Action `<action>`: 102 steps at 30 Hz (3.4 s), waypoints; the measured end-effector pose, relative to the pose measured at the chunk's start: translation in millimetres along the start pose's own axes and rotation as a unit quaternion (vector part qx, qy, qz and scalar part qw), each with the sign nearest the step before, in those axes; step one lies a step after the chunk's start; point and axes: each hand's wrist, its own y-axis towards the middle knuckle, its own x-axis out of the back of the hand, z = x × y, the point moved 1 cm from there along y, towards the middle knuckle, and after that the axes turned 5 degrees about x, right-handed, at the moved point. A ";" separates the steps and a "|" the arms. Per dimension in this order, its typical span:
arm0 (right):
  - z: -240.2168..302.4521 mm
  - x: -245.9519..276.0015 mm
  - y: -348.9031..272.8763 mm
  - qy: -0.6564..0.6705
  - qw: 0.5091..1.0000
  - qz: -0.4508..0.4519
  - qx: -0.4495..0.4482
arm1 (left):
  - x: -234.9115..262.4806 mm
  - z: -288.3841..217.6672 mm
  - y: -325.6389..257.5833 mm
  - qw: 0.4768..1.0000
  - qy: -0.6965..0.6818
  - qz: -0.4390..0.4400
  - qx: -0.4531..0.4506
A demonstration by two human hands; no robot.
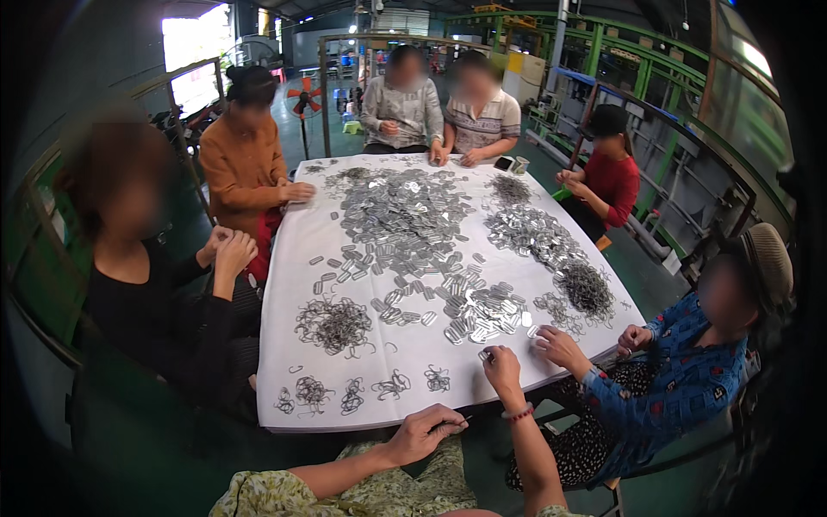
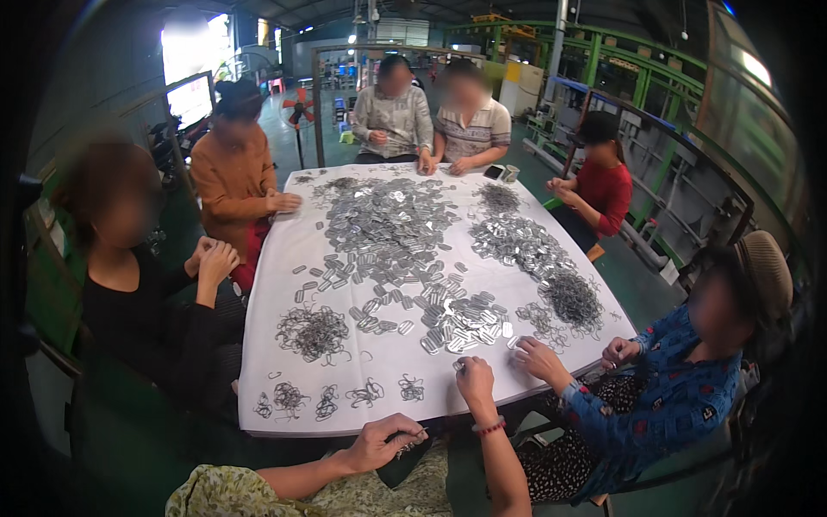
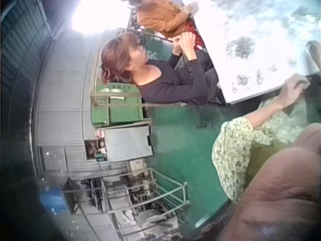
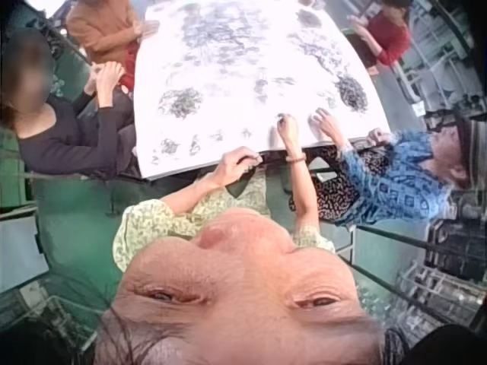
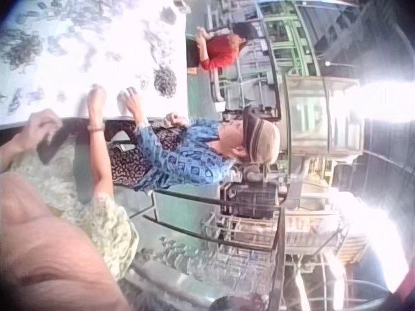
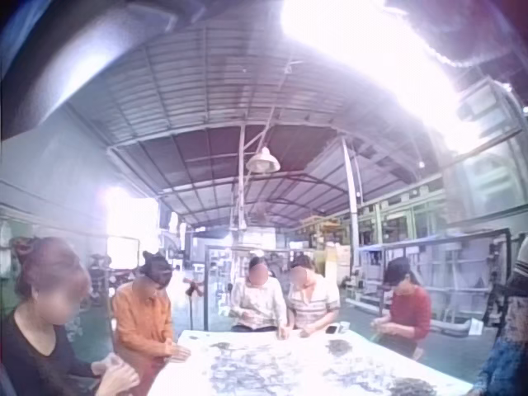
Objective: The person repeatedly picks up small metal keychain components and wire loops from a table, connects them by hand, and places the assembled units onto a hanging rack. Other workers are also assembling similar items at the same table.
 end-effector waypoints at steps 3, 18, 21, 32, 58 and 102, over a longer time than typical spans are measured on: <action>51.2 32.7 -24.4 0.276 0.956 -0.026 -0.093 | 5.4 -1.9 -2.0 0.999 0.036 -0.004 -0.016; 167.6 104.6 -94.1 0.433 0.867 -0.225 -0.101 | 9.6 -2.7 5.3 0.975 0.176 -0.097 -0.093; 174.4 104.5 -97.9 0.461 0.848 -0.241 -0.105 | 3.0 6.3 -0.9 0.983 0.141 -0.083 -0.085; 174.4 88.2 -101.9 0.473 0.856 -0.179 -0.112 | 111.0 91.3 -6.7 0.945 0.248 -0.183 0.105; 169.9 109.0 -104.5 0.452 0.867 -0.195 -0.079 | 200.8 148.1 16.3 0.812 0.495 -0.111 0.288; 127.1 99.0 -100.8 0.325 0.916 -0.236 0.021 | -10.2 7.4 41.9 0.998 -0.054 0.021 0.022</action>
